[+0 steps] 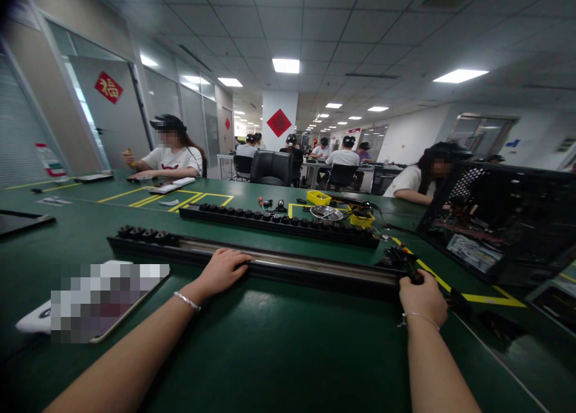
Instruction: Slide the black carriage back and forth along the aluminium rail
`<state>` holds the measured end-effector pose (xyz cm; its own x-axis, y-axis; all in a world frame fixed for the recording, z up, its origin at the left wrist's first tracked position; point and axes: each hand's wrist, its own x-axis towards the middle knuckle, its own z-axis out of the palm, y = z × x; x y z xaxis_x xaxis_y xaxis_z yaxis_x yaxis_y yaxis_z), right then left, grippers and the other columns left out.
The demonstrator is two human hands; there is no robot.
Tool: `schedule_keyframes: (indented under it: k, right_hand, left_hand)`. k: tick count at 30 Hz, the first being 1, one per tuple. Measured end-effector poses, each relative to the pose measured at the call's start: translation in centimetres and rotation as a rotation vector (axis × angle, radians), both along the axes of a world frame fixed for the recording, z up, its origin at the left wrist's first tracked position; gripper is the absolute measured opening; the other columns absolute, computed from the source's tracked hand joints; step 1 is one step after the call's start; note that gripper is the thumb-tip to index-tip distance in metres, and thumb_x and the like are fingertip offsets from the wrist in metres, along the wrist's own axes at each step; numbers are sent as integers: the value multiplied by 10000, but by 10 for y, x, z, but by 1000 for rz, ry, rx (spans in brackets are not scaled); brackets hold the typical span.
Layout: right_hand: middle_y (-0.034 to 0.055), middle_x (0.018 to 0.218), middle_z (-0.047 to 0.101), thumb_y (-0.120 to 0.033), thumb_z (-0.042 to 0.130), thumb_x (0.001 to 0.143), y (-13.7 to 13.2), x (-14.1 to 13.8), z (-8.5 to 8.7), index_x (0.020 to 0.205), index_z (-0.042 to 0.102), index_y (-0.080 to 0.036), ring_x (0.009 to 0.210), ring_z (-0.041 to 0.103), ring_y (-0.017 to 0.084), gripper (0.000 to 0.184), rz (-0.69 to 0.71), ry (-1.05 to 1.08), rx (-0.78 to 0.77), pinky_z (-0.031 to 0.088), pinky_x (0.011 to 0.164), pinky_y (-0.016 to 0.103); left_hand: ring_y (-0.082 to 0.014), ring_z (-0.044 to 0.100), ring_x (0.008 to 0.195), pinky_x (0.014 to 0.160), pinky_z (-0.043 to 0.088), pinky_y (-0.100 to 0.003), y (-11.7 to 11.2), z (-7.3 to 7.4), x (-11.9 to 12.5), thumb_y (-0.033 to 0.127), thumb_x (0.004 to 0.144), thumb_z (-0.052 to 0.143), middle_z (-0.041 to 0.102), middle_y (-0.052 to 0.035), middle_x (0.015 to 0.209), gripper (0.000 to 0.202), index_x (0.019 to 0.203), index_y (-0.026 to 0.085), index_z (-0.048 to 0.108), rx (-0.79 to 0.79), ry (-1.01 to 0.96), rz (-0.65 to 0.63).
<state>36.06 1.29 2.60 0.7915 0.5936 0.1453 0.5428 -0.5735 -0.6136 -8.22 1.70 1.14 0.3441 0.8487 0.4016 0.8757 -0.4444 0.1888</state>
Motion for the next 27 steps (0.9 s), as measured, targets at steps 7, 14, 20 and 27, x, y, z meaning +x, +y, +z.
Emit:
schedule_keyframes:
  k: [7,14,20,27]
  right_hand:
    - [165,1225,553,-466,420,739,-4,3,1,1258,510,-228,1104,521,357,578,-29,3,24,435,840,425]
    - [153,1216,560,-472,419,737,-4,6,1,1252,514,-244,1094,529,354,571,-56,20,31,436,851,419]
    - [162,1116,598,-444,444,722,-4,12,-7,1209,546,-221,1026,546,378,545,-74,15,119,446,805,451]
    - [152,973,616,-425,464,695,-1,25,-18,1147,574,-219,929,554,372,508,-93,-17,193,432,722,470]
  left_hand:
    - [-174,573,1004,911,329,-383,0,0,0,318,844,445,673,29,1073,265,1054,333,605,2,-1,-4]
    - [-175,578,1001,893,334,-385,-1,1,0,324,846,440,674,29,1069,263,1050,325,606,5,4,-1]
    - [-175,579,995,889,334,-379,-1,1,0,322,846,436,675,29,1070,268,1051,325,608,1,8,4]
    - [-168,571,1009,896,334,-360,-3,3,1,306,841,439,672,30,1083,278,1058,325,611,-18,6,10]
